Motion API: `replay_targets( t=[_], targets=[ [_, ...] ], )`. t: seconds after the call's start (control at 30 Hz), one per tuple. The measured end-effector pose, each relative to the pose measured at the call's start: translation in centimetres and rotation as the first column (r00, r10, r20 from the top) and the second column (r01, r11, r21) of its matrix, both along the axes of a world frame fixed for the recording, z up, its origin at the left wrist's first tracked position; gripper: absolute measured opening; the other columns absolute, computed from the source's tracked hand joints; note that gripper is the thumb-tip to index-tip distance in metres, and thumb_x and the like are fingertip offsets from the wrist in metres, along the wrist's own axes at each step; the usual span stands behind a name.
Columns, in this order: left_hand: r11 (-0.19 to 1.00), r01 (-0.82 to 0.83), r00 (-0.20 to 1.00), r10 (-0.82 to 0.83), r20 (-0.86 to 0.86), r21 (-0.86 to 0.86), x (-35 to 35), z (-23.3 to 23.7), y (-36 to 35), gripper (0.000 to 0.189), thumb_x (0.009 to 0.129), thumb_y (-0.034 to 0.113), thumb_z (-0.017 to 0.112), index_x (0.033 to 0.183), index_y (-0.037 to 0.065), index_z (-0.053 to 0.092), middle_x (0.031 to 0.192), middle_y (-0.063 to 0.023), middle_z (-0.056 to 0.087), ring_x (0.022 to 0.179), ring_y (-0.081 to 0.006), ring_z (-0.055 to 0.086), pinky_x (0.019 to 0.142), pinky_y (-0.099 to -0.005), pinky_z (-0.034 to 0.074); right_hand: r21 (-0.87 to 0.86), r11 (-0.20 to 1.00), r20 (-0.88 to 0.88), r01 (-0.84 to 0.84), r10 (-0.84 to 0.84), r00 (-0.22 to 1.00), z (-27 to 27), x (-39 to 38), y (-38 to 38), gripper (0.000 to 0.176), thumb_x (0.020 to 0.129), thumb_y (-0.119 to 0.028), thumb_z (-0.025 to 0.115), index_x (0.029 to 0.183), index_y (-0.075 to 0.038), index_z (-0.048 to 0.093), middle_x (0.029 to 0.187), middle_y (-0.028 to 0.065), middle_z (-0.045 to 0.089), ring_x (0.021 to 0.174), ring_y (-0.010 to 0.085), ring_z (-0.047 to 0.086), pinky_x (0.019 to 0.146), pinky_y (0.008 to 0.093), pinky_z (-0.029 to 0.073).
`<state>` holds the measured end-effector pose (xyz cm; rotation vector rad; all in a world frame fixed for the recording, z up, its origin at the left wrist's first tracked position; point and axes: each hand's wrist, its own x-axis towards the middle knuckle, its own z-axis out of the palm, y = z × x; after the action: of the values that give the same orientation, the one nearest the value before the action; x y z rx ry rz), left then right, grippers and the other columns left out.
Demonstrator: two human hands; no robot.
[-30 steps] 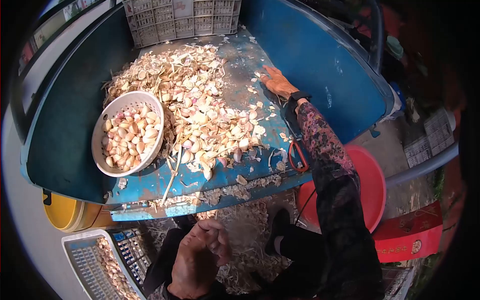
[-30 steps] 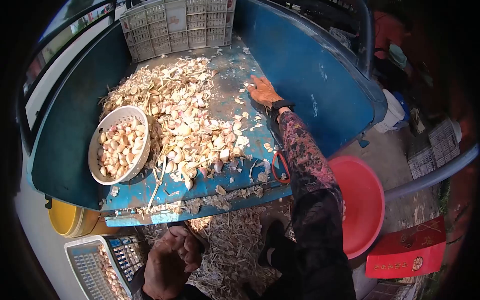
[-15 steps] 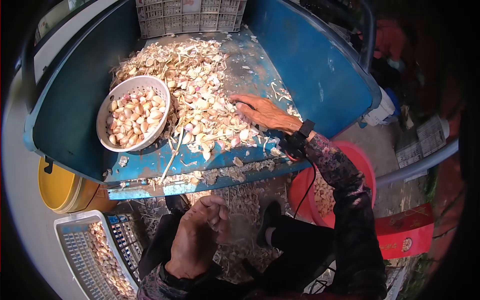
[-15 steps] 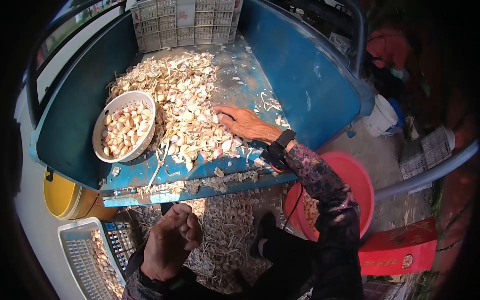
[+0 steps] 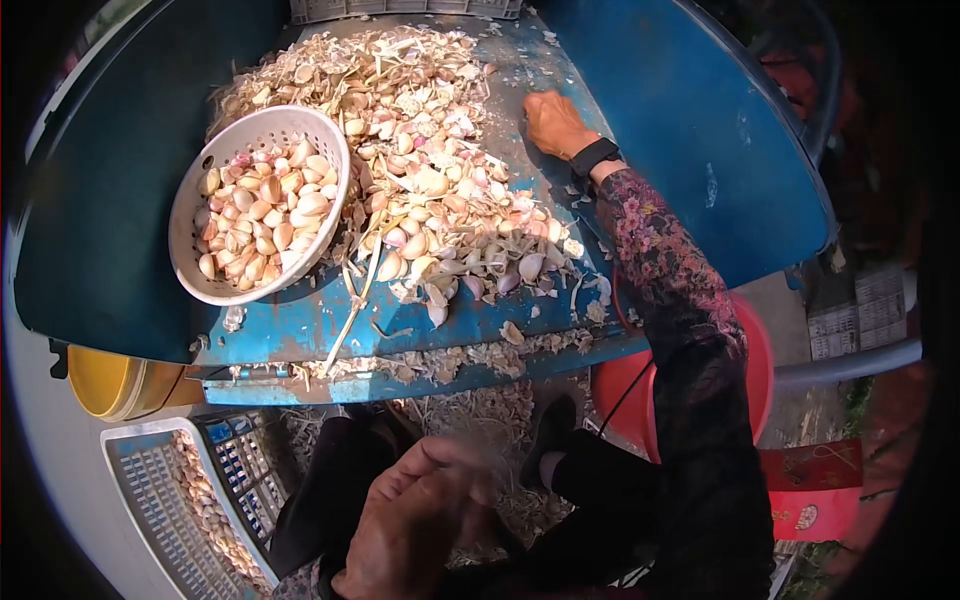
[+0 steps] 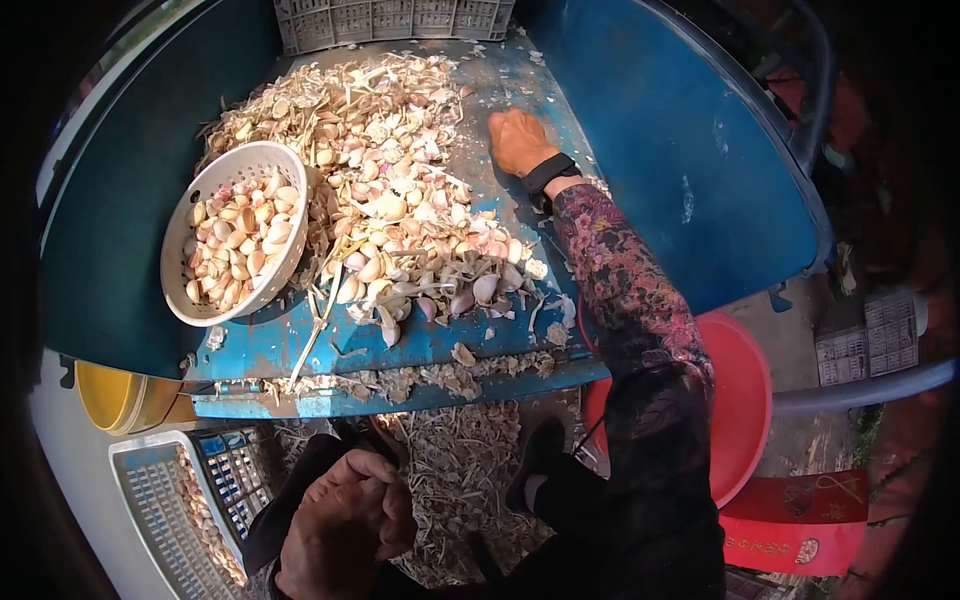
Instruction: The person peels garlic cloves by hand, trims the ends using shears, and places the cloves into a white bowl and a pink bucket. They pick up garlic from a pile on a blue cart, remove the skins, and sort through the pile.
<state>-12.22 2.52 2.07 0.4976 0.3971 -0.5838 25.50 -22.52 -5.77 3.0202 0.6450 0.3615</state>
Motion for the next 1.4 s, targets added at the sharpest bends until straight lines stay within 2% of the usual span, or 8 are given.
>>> replay_targets(
  t=[0.13, 0.23, 0.37, 0.63, 0.8, 1.0, 1.13, 1.4],
  targets=[
    [0.997, 0.028, 1.0, -0.028, -0.009, 0.07, -0.7, -0.1, -0.2, 0.016, 0.091, 0.015, 0.048, 0.101, 0.004, 0.053, 0.079, -0.0068, 0.053, 0.061, -0.015, 0.049, 0.051, -0.026, 0.036, 0.065, 0.984, -0.012, -0.167, 0.168, 0.986, 0.9, -3.1, -0.6, 0.022, 0.07, -0.003, 0.057, 0.087, 0.007, 0.064, 0.078, 0.0246, 0.064, 0.075, 0.0364, 0.064, 0.068, 0.0402, 0.05],
    [0.996, 0.013, 1.0, -0.015, 0.026, 0.084, -0.6, -0.2, -0.2, 0.015, 0.091, 0.014, 0.048, 0.1, 0.005, 0.053, 0.079, -0.0045, 0.053, 0.06, -0.0132, 0.047, 0.051, -0.0256, 0.035, 0.517, 0.854, -0.326, 0.059, 0.132, 0.936, 3.1, -7.9, 0.9, 0.025, 0.078, -0.01, 0.062, 0.098, 0.005, 0.065, 0.075, 0.0067, 0.065, 0.068, 0.013, 0.06, 0.064, 0.0264, 0.049],
    [0.996, 0.016, 0.996, -0.024, 0.091, 0.087, -0.8, -0.6, -0.7, 0.015, 0.091, 0.016, 0.048, 0.1, 0.006, 0.053, 0.081, -0.0018, 0.053, 0.064, -0.012, 0.048, 0.055, -0.0254, 0.036, 0.703, 0.69, -0.47, 0.172, 0.27, 0.84, 5.9, -12.4, 4.8, 0.024, 0.08, -0.011, 0.064, 0.096, 0.007, 0.065, 0.072, 0.0062, 0.065, 0.061, 0.0101, 0.06, 0.057, 0.026, 0.049],
    [0.998, 0.023, 0.995, -0.028, 0.099, 0.051, -0.3, -1.0, -0.4, 0.015, 0.09, 0.016, 0.05, 0.1, 0.006, 0.055, 0.08, -0.001, 0.053, 0.065, -0.0109, 0.047, 0.055, -0.0252, 0.036, 0.287, 0.953, -0.218, -0.091, 0.158, 0.963, 2.8, -7.9, 10.1, 0.011, 0.071, -0.008, 0.07, 0.071, 0.002, 0.068, 0.063, 0.014, 0.066, 0.059, 0.0186, 0.065, 0.054, 0.0331, 0.05],
    [1.0, 0.002, 0.995, -0.005, 0.096, 0.029, -0.2, -1.0, -0.1, 0.014, 0.089, 0.014, 0.05, 0.099, 0.005, 0.055, 0.079, -0.0014, 0.053, 0.063, -0.0109, 0.047, 0.053, -0.0249, 0.036, 0.274, 0.961, -0.364, -0.032, 0.134, 0.922, 3.6, -8.0, 10.5, 0.019, 0.073, -0.008, 0.071, 0.088, 0.002, 0.067, 0.069, 0.012, 0.067, 0.059, 0.0165, 0.064, 0.053, 0.0308, 0.05],
    [1.0, -0.021, 0.987, 0.019, 0.159, 0.007, -0.1, -1.5, 0.3, 0.016, 0.089, 0.013, 0.048, 0.102, 0.005, 0.053, 0.078, -0.0016, 0.051, 0.064, -0.011, 0.046, 0.054, -0.0246, 0.035, 0.778, 0.532, -0.578, 0.335, 0.397, 0.712, 3.9, -10.7, 7.5, 0.03, 0.083, -0.012, 0.068, 0.105, 0.006, 0.06, 0.079, 0.0095, 0.065, 0.065, 0.0126, 0.061, 0.062, 0.0229, 0.051],
    [0.999, -0.02, 0.98, 0.012, 0.197, 0.04, -0.1, -1.1, 0.3, 0.017, 0.09, 0.014, 0.045, 0.103, 0.004, 0.052, 0.079, -0.0017, 0.05, 0.066, -0.011, 0.045, 0.056, -0.0247, 0.035, 0.832, 0.243, -0.55, 0.498, 0.471, 0.69, 5.7, -14.7, 5.9, 0.024, 0.087, -0.009, 0.064, 0.104, 0.007, 0.058, 0.087, 0.0081, 0.063, 0.075, 0.0134, 0.062, 0.07, 0.0219, 0.053],
    [0.984, -0.132, 0.966, 0.102, 0.236, 0.115, 1.0, -1.8, 0.7, 0.019, 0.092, 0.016, 0.046, 0.106, 0.004, 0.052, 0.082, -0.0015, 0.05, 0.067, -0.011, 0.044, 0.057, -0.0246, 0.035, 0.834, 0.085, -0.505, 0.545, 0.517, 0.692, 7.6, -24.1, 1.8, 0.03, 0.089, -0.013, 0.063, 0.111, 0.006, 0.055, 0.091, 0.007, 0.062, 0.082, 0.0127, 0.062, 0.08, 0.0229, 0.053]
  ],
)
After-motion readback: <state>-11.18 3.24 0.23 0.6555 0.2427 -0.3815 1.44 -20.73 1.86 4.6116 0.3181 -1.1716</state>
